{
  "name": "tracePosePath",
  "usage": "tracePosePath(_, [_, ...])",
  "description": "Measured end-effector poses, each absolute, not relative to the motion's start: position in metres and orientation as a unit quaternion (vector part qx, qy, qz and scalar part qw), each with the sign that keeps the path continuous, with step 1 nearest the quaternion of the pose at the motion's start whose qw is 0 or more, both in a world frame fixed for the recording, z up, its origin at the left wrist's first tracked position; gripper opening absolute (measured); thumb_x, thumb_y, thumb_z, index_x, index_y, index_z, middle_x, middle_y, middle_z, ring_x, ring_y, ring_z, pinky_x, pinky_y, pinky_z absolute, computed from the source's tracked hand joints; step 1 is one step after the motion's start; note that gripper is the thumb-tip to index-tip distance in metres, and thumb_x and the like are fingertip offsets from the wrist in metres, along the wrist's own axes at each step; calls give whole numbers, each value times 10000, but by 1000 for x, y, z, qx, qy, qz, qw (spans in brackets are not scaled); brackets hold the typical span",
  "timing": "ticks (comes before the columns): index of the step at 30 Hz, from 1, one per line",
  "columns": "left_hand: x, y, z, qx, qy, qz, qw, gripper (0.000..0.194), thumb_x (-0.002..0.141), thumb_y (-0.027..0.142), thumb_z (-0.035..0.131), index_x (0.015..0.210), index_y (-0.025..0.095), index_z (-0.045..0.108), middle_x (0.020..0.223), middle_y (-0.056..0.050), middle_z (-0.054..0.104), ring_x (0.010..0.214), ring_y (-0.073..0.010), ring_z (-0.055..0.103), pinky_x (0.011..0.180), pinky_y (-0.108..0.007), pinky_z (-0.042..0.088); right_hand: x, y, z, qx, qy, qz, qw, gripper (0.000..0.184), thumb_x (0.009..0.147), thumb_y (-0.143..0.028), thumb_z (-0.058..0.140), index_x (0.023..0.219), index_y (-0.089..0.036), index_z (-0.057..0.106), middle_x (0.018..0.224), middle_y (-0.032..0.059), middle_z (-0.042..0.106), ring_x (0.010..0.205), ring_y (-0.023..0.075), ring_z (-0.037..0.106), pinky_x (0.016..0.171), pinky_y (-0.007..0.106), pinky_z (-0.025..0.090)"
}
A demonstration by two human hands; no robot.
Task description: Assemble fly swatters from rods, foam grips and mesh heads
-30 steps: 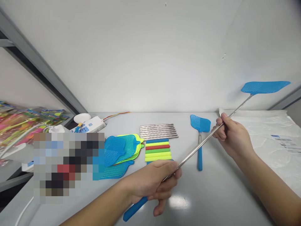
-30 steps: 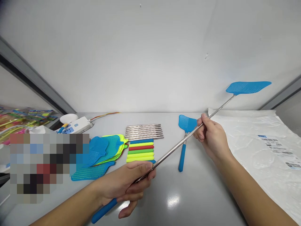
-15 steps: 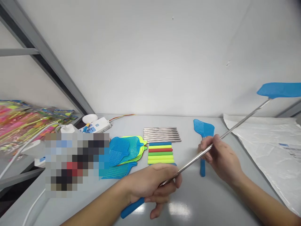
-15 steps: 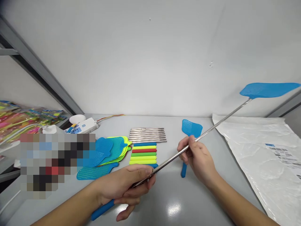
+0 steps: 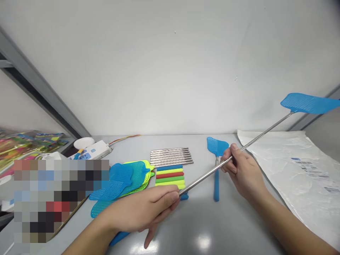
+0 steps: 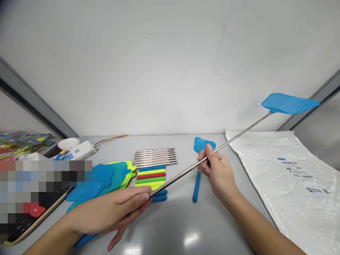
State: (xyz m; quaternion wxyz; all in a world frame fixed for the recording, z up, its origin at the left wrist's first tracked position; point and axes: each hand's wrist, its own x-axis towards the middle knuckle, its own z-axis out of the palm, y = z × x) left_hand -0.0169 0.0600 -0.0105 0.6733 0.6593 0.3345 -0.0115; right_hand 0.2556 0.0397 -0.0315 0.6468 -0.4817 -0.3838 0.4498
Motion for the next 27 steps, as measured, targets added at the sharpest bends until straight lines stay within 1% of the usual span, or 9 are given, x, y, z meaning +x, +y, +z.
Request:
tracePosePath(3, [-26,62,1,740,379,-8,556,394,980,526,319,836,221,523,563,72,472,461,-90,525,555,-197,428,255,39,-29,-469,-389,448,655,416,925,-511,509,677,-192,608,459,-57,311,481,105,331,523,287,317])
tracePosePath(4, [-30,62,3,764,390,3,514,377,973,520,351,861,232,566,634,54,546,541,-104,565,621,-203,451,254,38,-28,-463,-391,450,656,416,924,-516,508,686,-190,611,458,-57,319,479,104,331,521,285,319])
tracePosePath(6, [-43,64,5,801,413,31,432,310,950,502,429,967,278,643,876,20,665,789,-154,629,752,-219,468,252,37,-28,-449,-393,454,662,417,922,-526,507,704,-187,616,454,-57,335,477,101,333,522,282,329])
tracePosePath(8, [-57,66,4,816,434,35,379,300,934,485,476,1146,349,638,1117,16,671,1008,-206,612,833,-240,471,251,36,-26,-437,-391,455,670,408,918,-527,514,718,-187,620,447,-58,343,472,100,334,522,278,342])
tracePosePath(11, [-78,70,0,821,461,18,336,371,915,478,511,1273,409,581,1239,32,643,1107,-249,592,845,-265,503,252,36,-23,-432,-383,450,681,373,912,-511,532,737,-194,625,438,-56,360,467,104,343,522,276,358])
tracePosePath(17, [-101,72,2,821,479,47,308,377,850,425,604,1226,420,637,1269,83,638,1153,-283,588,970,-302,482,257,28,-11,-422,-380,446,691,350,934,-472,515,750,-198,632,427,-42,408,472,108,362,524,272,347])
tracePosePath(23, [-99,68,23,811,479,83,326,313,835,412,634,1144,439,681,1168,117,683,1079,-247,621,924,-265,485,240,6,-8,-389,-390,478,684,324,927,-479,525,781,-207,623,495,-37,450,503,110,406,551,273,378])
tracePosePath(25, [-89,64,35,822,461,69,327,293,857,421,610,1140,411,686,1145,90,693,1041,-227,630,892,-241,483,231,1,-12,-377,-380,496,683,323,927,-484,522,778,-212,613,518,-36,457,513,112,417,555,273,383])
tracePosePath(27, [-76,61,47,850,419,81,308,240,887,444,559,1030,345,725,1026,36,720,919,-207,649,787,-222,498,222,-3,-15,-367,-368,507,687,342,937,-498,488,770,-219,594,523,-32,467,519,121,425,551,275,377])
